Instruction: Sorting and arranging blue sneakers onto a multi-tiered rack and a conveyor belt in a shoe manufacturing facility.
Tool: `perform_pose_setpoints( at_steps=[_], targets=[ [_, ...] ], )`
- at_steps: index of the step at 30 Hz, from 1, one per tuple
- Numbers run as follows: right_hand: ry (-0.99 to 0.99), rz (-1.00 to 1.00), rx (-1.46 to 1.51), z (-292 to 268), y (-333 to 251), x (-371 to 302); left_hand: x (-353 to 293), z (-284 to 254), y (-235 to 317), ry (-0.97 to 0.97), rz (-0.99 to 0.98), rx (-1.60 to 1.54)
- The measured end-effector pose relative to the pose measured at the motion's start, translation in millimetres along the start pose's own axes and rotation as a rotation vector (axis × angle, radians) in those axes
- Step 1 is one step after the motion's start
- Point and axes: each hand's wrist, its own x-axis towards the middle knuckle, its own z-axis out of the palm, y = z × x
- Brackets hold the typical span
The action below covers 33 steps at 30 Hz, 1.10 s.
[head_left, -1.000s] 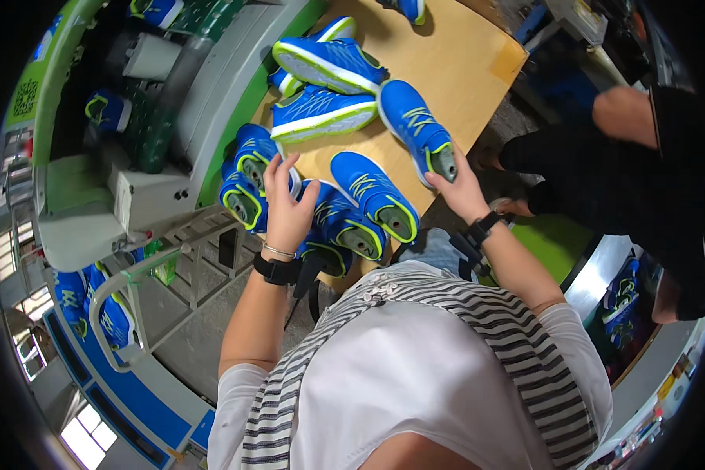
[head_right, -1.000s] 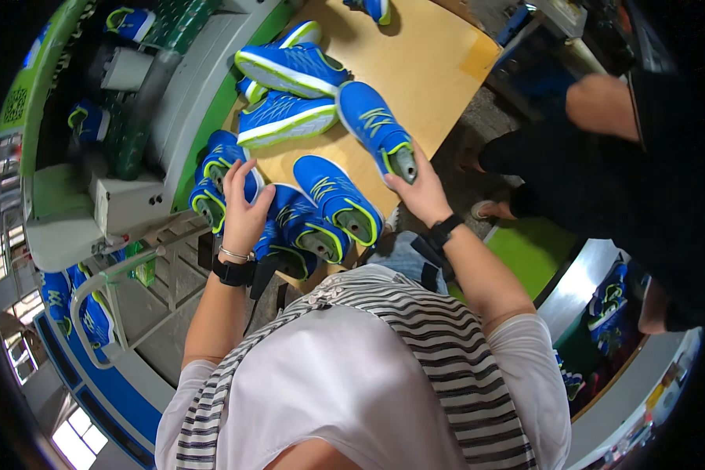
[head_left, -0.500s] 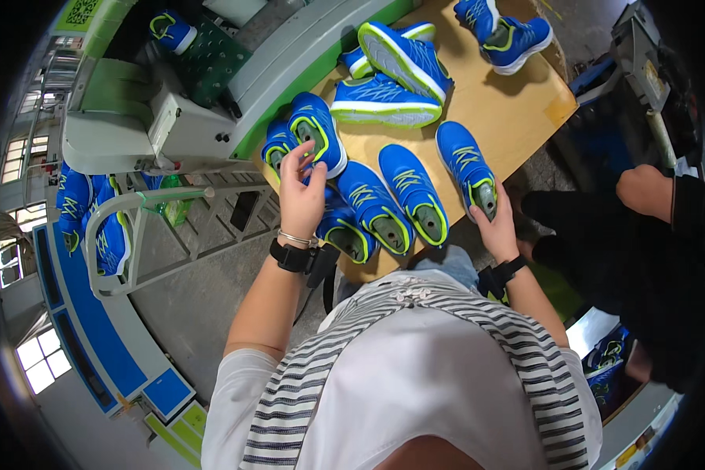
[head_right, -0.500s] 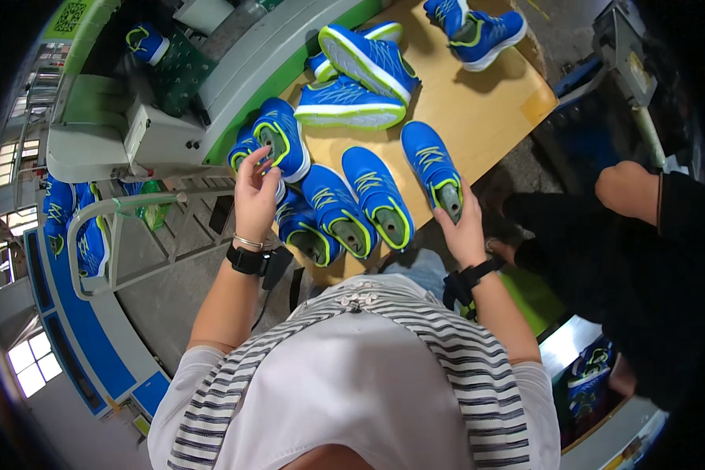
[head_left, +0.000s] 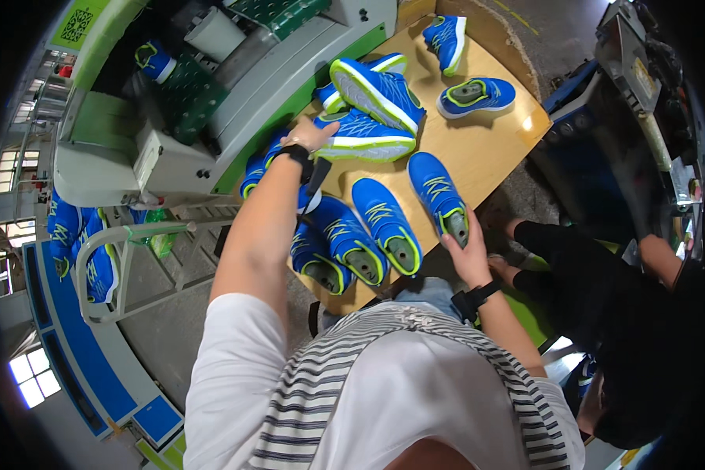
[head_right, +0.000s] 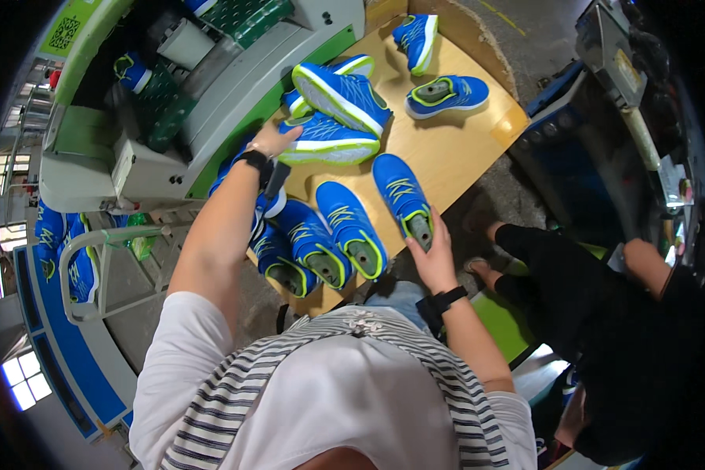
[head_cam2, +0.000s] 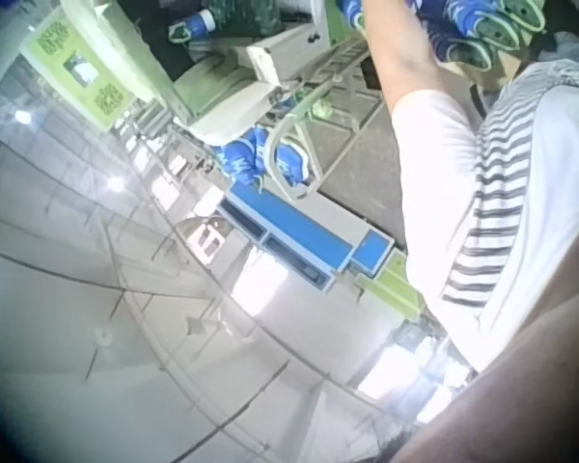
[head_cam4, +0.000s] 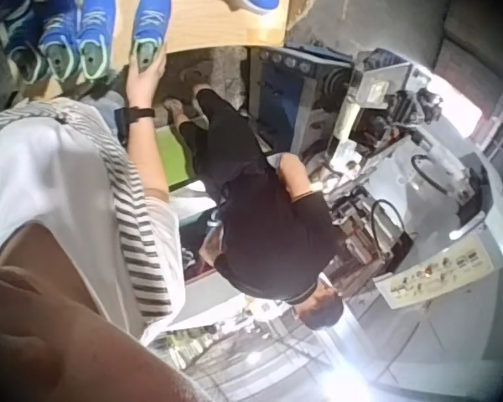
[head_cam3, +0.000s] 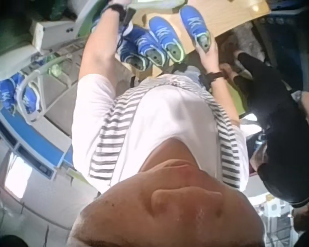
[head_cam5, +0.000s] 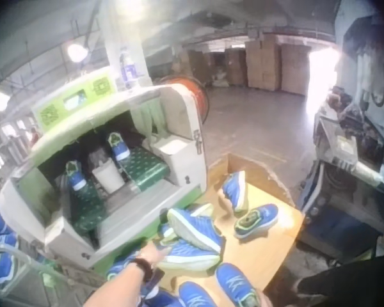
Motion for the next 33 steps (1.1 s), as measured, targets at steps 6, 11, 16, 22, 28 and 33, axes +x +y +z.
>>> perform_pose_setpoints(
  at_steps=[6, 11, 16, 22, 28, 33],
  targets=[
    [0.015, 0.046, -0.013, -5.8, 2.7, -5.0, -91.8, 7.6, 23.1, -0.158, 0.086, -1.082],
    [0.055, 0.054, 0.102, -5.2, -3.9, 2.3, -125.6, 47.2, 33.8, -0.622, -0.111, -1.777],
    [-0.065, 0.344, 0.627, -24.0, -50.5, 21.8, -176.6, 8.5, 21.7, -0.174, 0.108, -1.632],
    [-0.179, 0.175, 0.734, -6.8, -150.3, 75.9, -230.0, -82.8, -17.0, 0.434, 0.441, -1.182],
    [-0.069, -0.422, 0.497, 49.9, -285.3, 230.9, -178.0, -161.0, -39.9, 0.836, 0.373, -1.26],
    [0.179, -0.58, 0.015, 129.9, -376.6, 352.6, -19.7, -187.7, -85.1, 1.37, 0.071, -0.321]
  ],
)
